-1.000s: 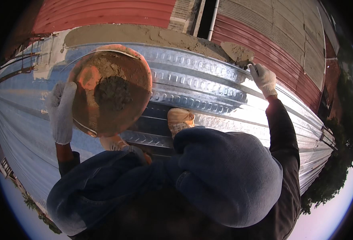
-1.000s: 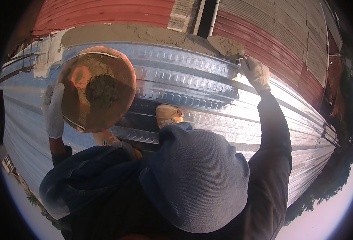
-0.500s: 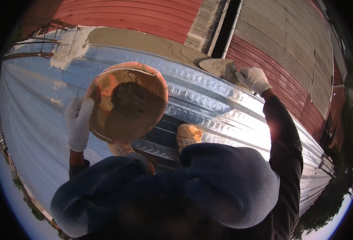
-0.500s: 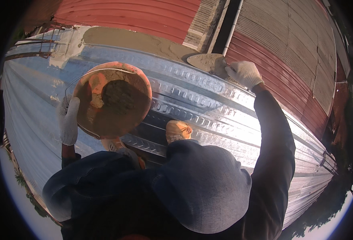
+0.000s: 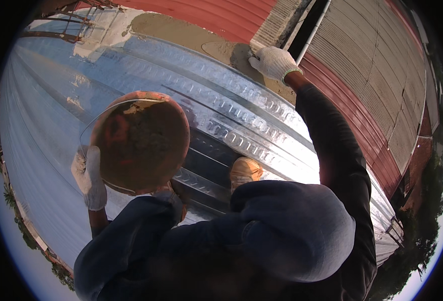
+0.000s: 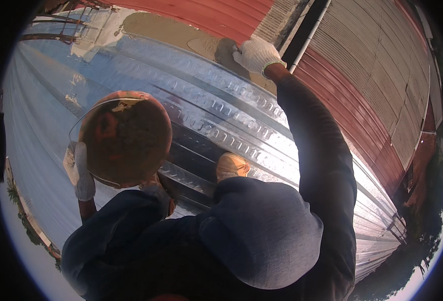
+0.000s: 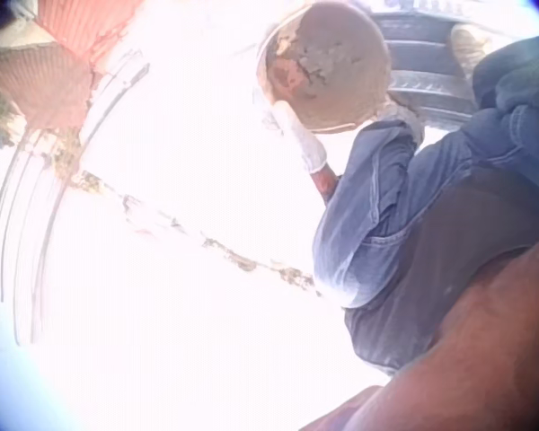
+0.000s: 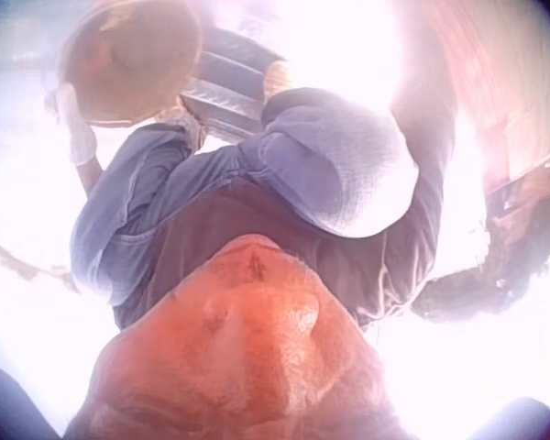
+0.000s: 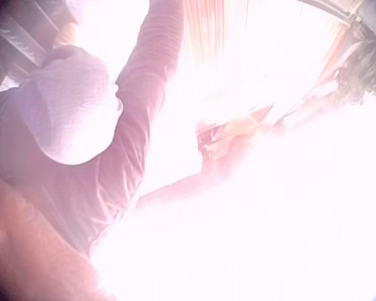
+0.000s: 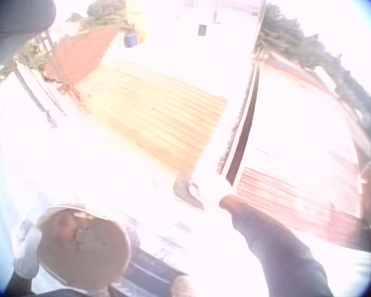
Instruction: The person scoops cement from a bucket using a trowel and applies it to a corrugated metal roof, smoothing the surface. The person repeatedly scoops and spreads the material along the roof seams.
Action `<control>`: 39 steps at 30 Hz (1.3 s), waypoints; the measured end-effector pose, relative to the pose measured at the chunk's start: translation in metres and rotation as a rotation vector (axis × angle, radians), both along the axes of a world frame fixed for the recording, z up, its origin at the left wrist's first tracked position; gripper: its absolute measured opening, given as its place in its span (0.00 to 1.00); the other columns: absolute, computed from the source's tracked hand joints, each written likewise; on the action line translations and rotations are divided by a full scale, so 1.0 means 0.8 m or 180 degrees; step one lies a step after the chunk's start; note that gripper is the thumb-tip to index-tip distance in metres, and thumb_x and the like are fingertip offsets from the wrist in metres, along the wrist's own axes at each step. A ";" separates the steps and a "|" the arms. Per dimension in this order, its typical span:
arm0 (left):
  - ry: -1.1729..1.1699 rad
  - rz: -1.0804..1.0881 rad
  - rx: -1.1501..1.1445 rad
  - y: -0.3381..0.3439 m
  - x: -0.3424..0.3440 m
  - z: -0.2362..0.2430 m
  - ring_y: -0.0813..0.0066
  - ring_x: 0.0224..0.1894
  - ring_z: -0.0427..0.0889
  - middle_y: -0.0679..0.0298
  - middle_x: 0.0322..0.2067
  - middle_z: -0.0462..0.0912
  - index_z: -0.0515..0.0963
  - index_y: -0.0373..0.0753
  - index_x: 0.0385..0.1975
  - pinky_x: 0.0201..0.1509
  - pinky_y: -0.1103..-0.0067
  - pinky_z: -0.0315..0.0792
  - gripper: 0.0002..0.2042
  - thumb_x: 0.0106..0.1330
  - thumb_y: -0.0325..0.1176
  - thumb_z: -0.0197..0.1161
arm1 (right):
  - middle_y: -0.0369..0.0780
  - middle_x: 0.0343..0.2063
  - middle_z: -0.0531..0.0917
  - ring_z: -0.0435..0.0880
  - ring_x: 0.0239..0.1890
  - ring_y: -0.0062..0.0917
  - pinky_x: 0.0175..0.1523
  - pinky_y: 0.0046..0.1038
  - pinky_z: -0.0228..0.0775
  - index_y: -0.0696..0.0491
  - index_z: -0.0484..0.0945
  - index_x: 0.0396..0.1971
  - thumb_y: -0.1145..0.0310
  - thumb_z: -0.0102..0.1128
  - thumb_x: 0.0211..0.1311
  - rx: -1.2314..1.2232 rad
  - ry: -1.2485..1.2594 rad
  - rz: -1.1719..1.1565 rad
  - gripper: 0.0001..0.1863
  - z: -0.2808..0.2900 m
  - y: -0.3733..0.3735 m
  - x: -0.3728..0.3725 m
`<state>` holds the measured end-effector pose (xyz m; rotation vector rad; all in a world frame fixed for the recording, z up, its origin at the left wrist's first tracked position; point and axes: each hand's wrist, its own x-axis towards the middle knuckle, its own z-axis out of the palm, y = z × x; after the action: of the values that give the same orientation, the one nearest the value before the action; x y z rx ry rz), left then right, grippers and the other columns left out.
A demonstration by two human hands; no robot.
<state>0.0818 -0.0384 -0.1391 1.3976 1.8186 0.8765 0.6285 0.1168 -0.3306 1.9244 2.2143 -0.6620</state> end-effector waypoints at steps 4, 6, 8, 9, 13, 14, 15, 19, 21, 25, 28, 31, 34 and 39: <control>-0.0374 0.0550 0.0245 -0.024 -0.044 -0.019 0.88 0.38 0.69 0.78 0.34 0.74 0.79 0.41 0.38 0.44 0.83 0.65 0.09 0.85 0.34 0.64 | 0.54 0.43 0.93 0.93 0.49 0.52 0.56 0.50 0.84 0.57 0.92 0.48 0.43 0.56 0.78 -0.0079 0.0029 0.0054 0.30 -0.007 0.062 -0.064; -0.0506 0.0499 0.0157 -0.031 -0.054 -0.021 0.89 0.39 0.70 0.79 0.35 0.75 0.82 0.41 0.41 0.45 0.84 0.66 0.08 0.85 0.35 0.65 | 0.56 0.42 0.93 0.93 0.49 0.53 0.56 0.51 0.84 0.58 0.92 0.46 0.45 0.56 0.74 -0.0125 0.0065 0.0057 0.29 -0.004 0.064 -0.065; -0.0481 0.0582 0.0228 -0.031 -0.051 -0.015 0.89 0.38 0.70 0.79 0.34 0.75 0.82 0.41 0.39 0.44 0.84 0.65 0.09 0.84 0.37 0.68 | 0.55 0.42 0.93 0.93 0.50 0.53 0.57 0.51 0.84 0.57 0.92 0.44 0.47 0.57 0.71 -0.0285 -0.0042 -0.0032 0.27 0.016 0.047 -0.049; -0.0367 0.0662 0.0289 -0.027 -0.043 -0.009 0.89 0.36 0.69 0.79 0.32 0.75 0.81 0.42 0.36 0.42 0.84 0.65 0.11 0.83 0.38 0.69 | 0.55 0.43 0.93 0.93 0.50 0.52 0.58 0.51 0.84 0.57 0.92 0.44 0.46 0.57 0.72 -0.0229 -0.0040 -0.0081 0.28 0.012 0.030 -0.034; -0.0210 0.0820 0.0378 -0.028 -0.053 -0.015 0.89 0.33 0.67 0.81 0.29 0.73 0.81 0.42 0.32 0.37 0.83 0.63 0.15 0.81 0.42 0.72 | 0.54 0.41 0.92 0.92 0.49 0.53 0.58 0.51 0.83 0.56 0.93 0.43 0.43 0.56 0.71 -0.0375 -0.0088 -0.0387 0.29 0.024 -0.050 0.023; -0.0200 0.0886 0.0279 -0.027 -0.057 -0.017 0.89 0.33 0.68 0.81 0.30 0.74 0.82 0.43 0.33 0.37 0.83 0.64 0.14 0.81 0.42 0.73 | 0.56 0.39 0.91 0.92 0.47 0.54 0.56 0.51 0.83 0.58 0.92 0.41 0.44 0.58 0.71 -0.0500 -0.0101 -0.0601 0.29 0.032 -0.073 0.037; -0.0210 0.0927 0.0166 -0.023 -0.060 -0.021 0.89 0.33 0.68 0.81 0.30 0.74 0.82 0.43 0.34 0.37 0.83 0.64 0.14 0.81 0.43 0.73 | 0.57 0.36 0.90 0.92 0.44 0.53 0.52 0.50 0.82 0.60 0.91 0.40 0.45 0.60 0.72 -0.0422 0.0011 -0.0698 0.29 0.036 -0.098 0.047; -0.0340 0.1093 0.0113 -0.004 -0.042 -0.019 0.90 0.31 0.67 0.81 0.28 0.73 0.79 0.45 0.31 0.34 0.83 0.63 0.17 0.79 0.46 0.75 | 0.48 0.23 0.86 0.86 0.25 0.37 0.34 0.42 0.77 0.63 0.87 0.33 0.51 0.66 0.77 -0.0179 0.0516 -0.1121 0.25 0.033 -0.170 0.085; -0.0248 0.1078 0.0214 0.006 -0.056 -0.026 0.90 0.31 0.67 0.81 0.28 0.73 0.79 0.44 0.30 0.33 0.82 0.63 0.17 0.78 0.44 0.76 | 0.44 0.20 0.83 0.83 0.21 0.28 0.30 0.37 0.75 0.64 0.86 0.32 0.53 0.65 0.78 -0.0153 0.0848 -0.1300 0.25 0.028 -0.186 0.081; -0.0159 0.0977 0.0459 0.011 -0.089 -0.056 0.89 0.31 0.68 0.80 0.27 0.74 0.82 0.40 0.29 0.33 0.82 0.65 0.16 0.78 0.41 0.75 | 0.41 0.19 0.82 0.83 0.21 0.21 0.29 0.34 0.75 0.63 0.86 0.35 0.55 0.65 0.79 -0.0444 0.1230 -0.1373 0.23 0.051 -0.177 0.026; -0.0306 0.1164 0.0390 0.026 -0.066 -0.048 0.89 0.31 0.68 0.80 0.27 0.74 0.79 0.40 0.27 0.33 0.81 0.65 0.18 0.78 0.42 0.76 | 0.44 0.21 0.84 0.85 0.22 0.25 0.31 0.36 0.76 0.63 0.86 0.37 0.54 0.66 0.77 -0.0302 0.1041 -0.0912 0.22 0.074 -0.159 -0.010; -0.0503 0.1101 0.0410 0.041 -0.048 -0.043 0.88 0.31 0.65 0.81 0.27 0.70 0.74 0.44 0.25 0.32 0.79 0.61 0.21 0.77 0.44 0.76 | 0.47 0.22 0.84 0.87 0.25 0.28 0.35 0.37 0.76 0.63 0.85 0.42 0.54 0.66 0.76 -0.0412 0.1259 -0.0580 0.22 0.106 -0.139 -0.060; -0.0351 0.1050 0.0328 0.049 -0.069 -0.065 0.88 0.32 0.67 0.79 0.27 0.73 0.79 0.41 0.27 0.33 0.79 0.64 0.19 0.77 0.44 0.76 | 0.42 0.24 0.83 0.84 0.28 0.23 0.35 0.33 0.75 0.64 0.85 0.49 0.56 0.62 0.77 -0.0695 0.1606 -0.0338 0.22 0.146 -0.120 -0.116; -0.0727 0.1327 0.0133 0.055 -0.126 -0.073 0.88 0.33 0.70 0.78 0.28 0.76 0.82 0.42 0.30 0.37 0.80 0.67 0.16 0.77 0.44 0.75 | 0.36 0.27 0.82 0.83 0.30 0.17 0.35 0.26 0.74 0.65 0.83 0.56 0.61 0.59 0.77 -0.1428 0.2767 -0.1125 0.21 0.166 -0.123 -0.220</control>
<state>-0.0190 0.0058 -0.1973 0.9063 1.9487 1.2353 0.4522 0.0185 -0.1977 1.9895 1.7738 -2.1699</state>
